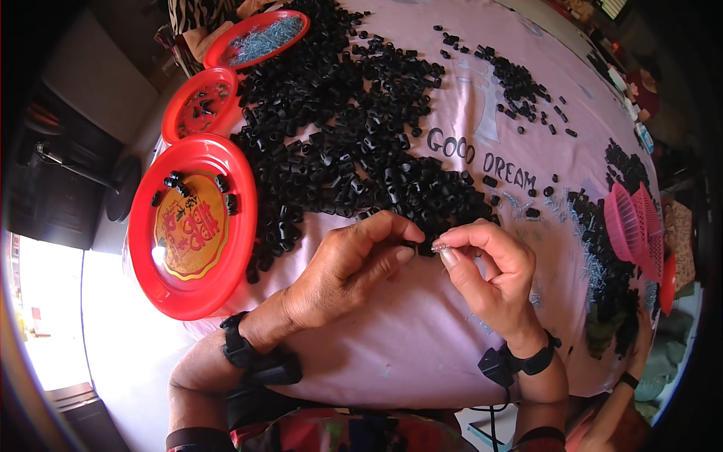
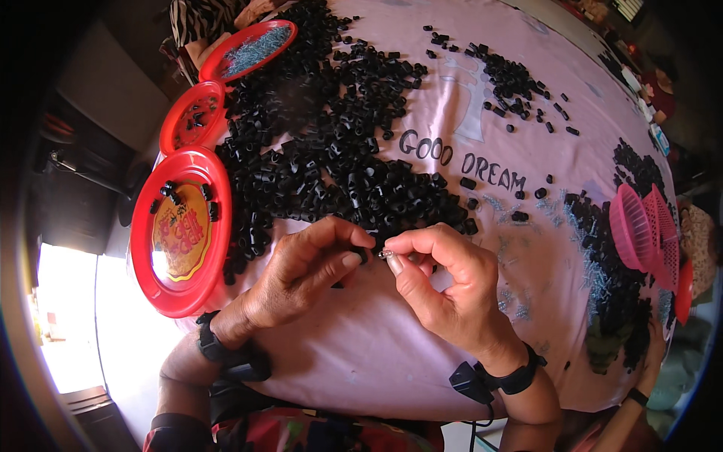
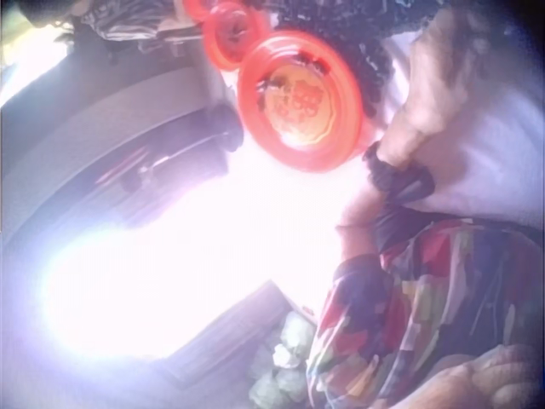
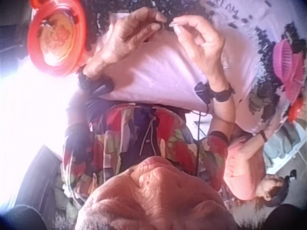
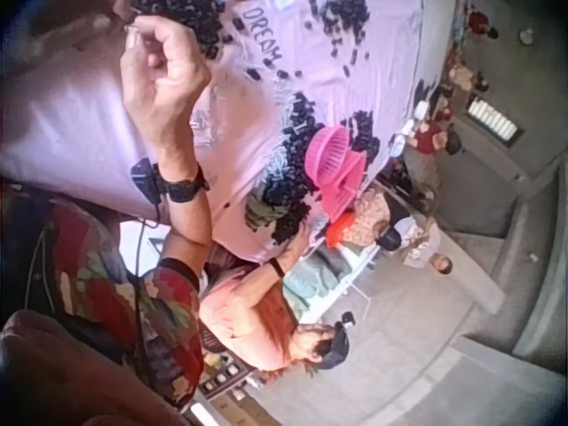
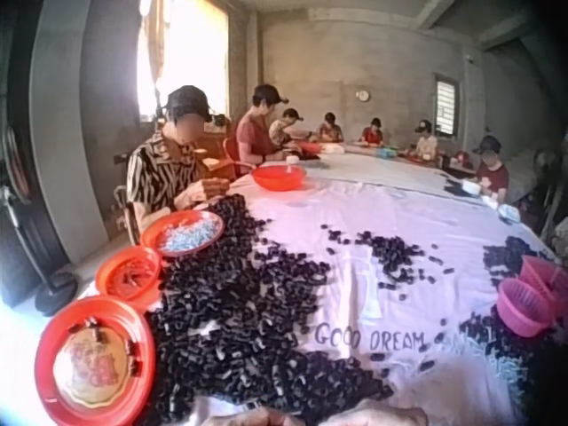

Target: Assembling small black plastic components by manually inserting metal pins into them.

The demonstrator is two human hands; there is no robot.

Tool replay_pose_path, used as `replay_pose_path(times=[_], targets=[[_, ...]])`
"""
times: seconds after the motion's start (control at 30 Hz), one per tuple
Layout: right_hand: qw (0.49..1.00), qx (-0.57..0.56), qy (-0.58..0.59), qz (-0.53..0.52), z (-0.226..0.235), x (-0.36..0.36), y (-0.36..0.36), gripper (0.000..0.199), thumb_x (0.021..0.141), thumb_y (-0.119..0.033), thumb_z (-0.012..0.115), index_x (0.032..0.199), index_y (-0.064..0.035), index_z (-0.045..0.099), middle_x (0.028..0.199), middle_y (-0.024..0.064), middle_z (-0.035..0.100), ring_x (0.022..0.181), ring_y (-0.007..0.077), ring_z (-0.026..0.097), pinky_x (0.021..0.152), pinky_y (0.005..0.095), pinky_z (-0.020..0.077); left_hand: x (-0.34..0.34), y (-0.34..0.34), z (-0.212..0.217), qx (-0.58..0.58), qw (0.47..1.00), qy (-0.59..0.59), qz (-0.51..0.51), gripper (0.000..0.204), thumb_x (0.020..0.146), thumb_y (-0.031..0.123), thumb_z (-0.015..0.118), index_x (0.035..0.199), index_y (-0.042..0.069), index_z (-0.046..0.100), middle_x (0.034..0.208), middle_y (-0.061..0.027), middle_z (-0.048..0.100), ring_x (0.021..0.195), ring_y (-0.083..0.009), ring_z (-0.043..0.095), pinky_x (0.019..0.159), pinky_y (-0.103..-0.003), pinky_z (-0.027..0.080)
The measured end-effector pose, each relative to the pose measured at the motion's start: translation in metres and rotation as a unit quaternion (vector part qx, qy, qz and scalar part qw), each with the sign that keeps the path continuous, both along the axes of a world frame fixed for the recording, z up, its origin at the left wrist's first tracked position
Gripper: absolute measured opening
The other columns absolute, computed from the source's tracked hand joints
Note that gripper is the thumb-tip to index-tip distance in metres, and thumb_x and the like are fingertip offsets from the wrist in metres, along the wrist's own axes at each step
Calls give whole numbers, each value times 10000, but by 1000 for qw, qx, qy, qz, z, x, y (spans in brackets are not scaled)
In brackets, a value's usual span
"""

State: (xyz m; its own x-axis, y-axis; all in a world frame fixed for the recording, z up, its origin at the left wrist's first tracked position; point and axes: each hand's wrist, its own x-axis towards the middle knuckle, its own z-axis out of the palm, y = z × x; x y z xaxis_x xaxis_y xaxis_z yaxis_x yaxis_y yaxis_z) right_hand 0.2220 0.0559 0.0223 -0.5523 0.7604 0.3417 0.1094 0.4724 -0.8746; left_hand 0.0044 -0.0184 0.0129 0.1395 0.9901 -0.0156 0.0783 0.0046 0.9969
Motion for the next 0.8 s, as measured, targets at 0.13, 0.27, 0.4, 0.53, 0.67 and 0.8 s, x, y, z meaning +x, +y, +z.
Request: replay_pose_path(times=[0.13, 0.27, 0.4, 0.53, 0.67, 0.8], targets=[[999, 35, 11, 11, -1, 0, 0, 155, 895, 6, 760, 1043, -35, 748, 931, 47, 737, 745, 94, 637, 621, 235, 504, 0, 2, -6, 4, 1000, -8, -26, 237, 1035, 54, 631, 1265, 5, 603, 1097, -64, 689, 967, -119, 665, 833, -282, 553], [997, 61, -13, 38, 3, -2, 4, 177, 879, 18, 775, 1043, -46, 759, 951, 55, 747, 778, 122, 655, 611, 249, 517, 1, 2, -13, 73, 997, -9, -15, 246, 1018, 53, 663, 1249, -8, 610, 1129, -67, 691, 1023, -132, 668, 899, -297, 552], [995, 78, -43, 37, 3, -2, 4, 194, 866, 30, 777, 1042, -52, 768, 942, 57, 743, 795, 160, 661, 635, 273, 532, 0, 2, -13, 13, 998, -49, -28, 251, 994, 69, 707, 1217, -16, 628, 1074, -74, 704, 1008, -136, 676, 896, -302, 552], [990, 119, -64, 43, 3, -4, 4, 224, 858, 39, 769, 1063, -51, 772, 939, 65, 733, 785, 194, 652, 667, 305, 540, 0, 1, -11, 15, 1000, -8, -17, 236, 982, 66, 723, 1189, -17, 646, 1039, -77, 715, 996, -136, 682, 882, -297, 553], [984, 160, -72, 39, 3, -4, 5, 255, 854, 52, 753, 1087, -49, 773, 949, 72, 723, 781, 209, 643, 666, 318, 537, 1, 3, -10, 15, 1000, -20, -9, 227, 975, 73, 737, 1171, -16, 667, 1044, -74, 726, 980, -132, 680, 868, -298, 557], [980, 181, -70, 45, 3, -7, 5, 277, 847, 56, 741, 1105, -41, 770, 958, 80, 713, 782, 224, 638, 667, 327, 535, -1, 1, -14, 36, 999, -29, -6, 242, 979, 92, 741, 1186, -5, 663, 1021, -62, 719, 940, -101, 667, 818, -288, 561]])
